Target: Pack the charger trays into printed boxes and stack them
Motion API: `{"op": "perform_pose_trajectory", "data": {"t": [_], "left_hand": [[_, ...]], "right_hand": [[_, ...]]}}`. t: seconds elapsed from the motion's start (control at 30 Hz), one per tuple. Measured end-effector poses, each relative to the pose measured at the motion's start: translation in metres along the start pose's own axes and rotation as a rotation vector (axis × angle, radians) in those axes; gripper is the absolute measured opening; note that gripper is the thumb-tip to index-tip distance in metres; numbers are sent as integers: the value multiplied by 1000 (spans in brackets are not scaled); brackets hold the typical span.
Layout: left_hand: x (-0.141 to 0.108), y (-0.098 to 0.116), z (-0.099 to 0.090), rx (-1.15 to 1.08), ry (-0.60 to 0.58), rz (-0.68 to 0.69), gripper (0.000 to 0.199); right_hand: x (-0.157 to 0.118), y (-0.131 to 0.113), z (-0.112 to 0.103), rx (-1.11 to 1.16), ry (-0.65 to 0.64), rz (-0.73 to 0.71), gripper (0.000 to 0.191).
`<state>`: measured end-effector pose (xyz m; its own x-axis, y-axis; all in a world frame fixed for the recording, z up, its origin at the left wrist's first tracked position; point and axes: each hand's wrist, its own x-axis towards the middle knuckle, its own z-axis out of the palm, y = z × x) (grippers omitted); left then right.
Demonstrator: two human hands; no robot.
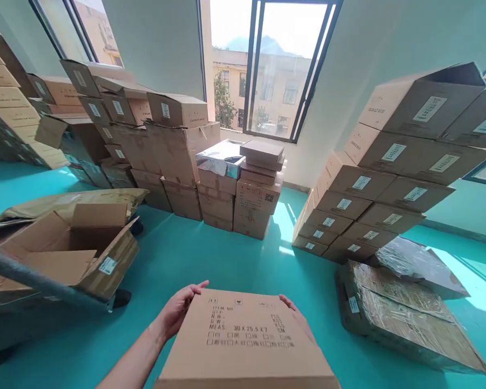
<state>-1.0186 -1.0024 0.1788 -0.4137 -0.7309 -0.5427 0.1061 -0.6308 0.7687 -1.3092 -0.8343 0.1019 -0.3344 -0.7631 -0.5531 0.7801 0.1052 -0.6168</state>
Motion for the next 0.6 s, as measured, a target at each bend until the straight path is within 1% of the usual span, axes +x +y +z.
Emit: {"op": "perform_pose_trajectory", "data": {"t": [0.07,0.1,0.17,0.23,0.3,0.37,0.43,0.5,0.53,0.6], "left_hand": [[12,1,-6,5,51,-12,9],[17,0,-10,7,80,-14,8],[26,-2,-19,16,141,-22,9],[34,-5,-29,23,191,-44,21],[40,-7,-37,17,218,-76,38],[50,-8,-45,-19,202,-94,53],[65,-8,-55,-55,157,-66,62],[87,-3,-68,-56,122,-4,70],[102,1,-76,-37,121,20,73],[134,16,-94,15,159,-4,82]], "right_hand": [[11,-4,2,-4,-21,49,54],[13,-4,3,-15,-35,69,54],[11,-1,5,-55,-58,98,50],[6,3,8,-79,-87,171,47],[4,4,15,-49,-143,289,49],[10,3,25,3,-180,364,50],[27,-2,38,9,-154,347,50],[55,-9,54,-31,-90,300,51],[71,-12,62,-64,-67,275,51],[107,-20,81,-138,-57,203,53]]}}
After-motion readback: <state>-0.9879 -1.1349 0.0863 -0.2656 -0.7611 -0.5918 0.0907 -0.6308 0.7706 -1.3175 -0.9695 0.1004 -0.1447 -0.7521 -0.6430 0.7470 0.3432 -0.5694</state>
